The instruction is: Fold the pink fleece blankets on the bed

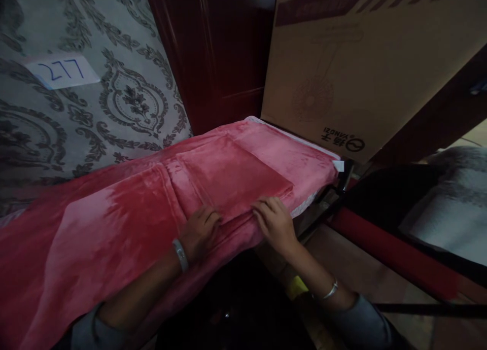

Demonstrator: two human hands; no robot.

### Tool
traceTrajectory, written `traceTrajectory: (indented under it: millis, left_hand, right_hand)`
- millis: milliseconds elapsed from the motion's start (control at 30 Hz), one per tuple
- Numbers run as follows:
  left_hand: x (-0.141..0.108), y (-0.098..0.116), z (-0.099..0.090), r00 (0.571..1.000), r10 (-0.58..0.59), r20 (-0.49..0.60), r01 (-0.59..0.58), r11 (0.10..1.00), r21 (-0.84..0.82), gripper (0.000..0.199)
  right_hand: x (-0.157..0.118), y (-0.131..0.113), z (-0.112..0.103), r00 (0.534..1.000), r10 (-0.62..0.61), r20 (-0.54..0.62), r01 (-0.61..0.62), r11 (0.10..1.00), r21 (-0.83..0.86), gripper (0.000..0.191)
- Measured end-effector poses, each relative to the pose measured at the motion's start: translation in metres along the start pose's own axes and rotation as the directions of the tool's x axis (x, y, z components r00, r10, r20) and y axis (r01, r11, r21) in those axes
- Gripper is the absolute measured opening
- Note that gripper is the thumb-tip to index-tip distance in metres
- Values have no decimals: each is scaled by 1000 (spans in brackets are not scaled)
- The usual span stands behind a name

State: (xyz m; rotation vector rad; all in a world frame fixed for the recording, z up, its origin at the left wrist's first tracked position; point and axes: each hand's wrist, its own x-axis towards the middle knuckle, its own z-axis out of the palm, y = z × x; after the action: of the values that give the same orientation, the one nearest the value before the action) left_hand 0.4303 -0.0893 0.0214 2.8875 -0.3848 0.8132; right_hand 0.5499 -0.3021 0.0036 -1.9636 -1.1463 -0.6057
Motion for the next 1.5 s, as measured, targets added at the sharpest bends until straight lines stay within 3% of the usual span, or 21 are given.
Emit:
traceTrajectory:
  millis: [167, 367, 433, 533, 633, 733, 900, 1100, 1167, 1333, 1500]
  left_hand:
    - [1, 1, -1, 998, 14, -65, -14, 1000, -10, 15]
    - [1, 0, -1, 996, 21, -92, -21, 1000, -6, 16]
    - [1, 0, -1, 995, 20, -95, -21, 1000, -8, 15]
    - [0, 1, 0, 997, 18, -73, -17, 1000, 10, 17]
    - [0, 2, -1, 999, 33, -43, -30, 997, 68, 17]
    - [0, 3, -2, 998, 56, -8, -55, 993, 109, 13]
    - [2, 2, -8, 995, 33, 90, -36, 999, 39, 14]
    - [3, 3, -19, 984, 15, 175, 0, 996, -85, 21]
    - [2, 2, -18, 982, 19, 188, -3, 996, -84, 23]
    - [-1, 4, -9, 984, 3, 176, 1, 1000, -26, 13]
    - [-4, 8, -10, 975, 6, 224, -20, 998, 60, 7]
  right_hand:
    - [28, 34, -23, 978, -33, 207, 58, 991, -119, 32]
    - [47, 48, -21, 925, -102, 366, 186, 962, -201, 25]
    - [48, 50, -16, 927, -111, 358, 214, 941, -261, 23]
    - [44, 53, -8, 959, -135, 250, 215, 919, -330, 25]
    - [34, 58, -1, 970, -193, 148, 232, 915, -331, 26]
    - [24, 64, 2, 976, -171, 132, 205, 925, -319, 25]
    - [17, 70, -6, 987, -76, 143, 115, 951, -288, 22]
    - [22, 57, -23, 992, -97, 78, 114, 960, -255, 26]
    - [22, 53, -22, 987, -128, 93, 148, 954, -260, 31]
    - [7, 62, -9, 933, -201, 297, 276, 932, -234, 47]
    - [0, 61, -3, 955, -170, 244, 228, 946, -232, 45]
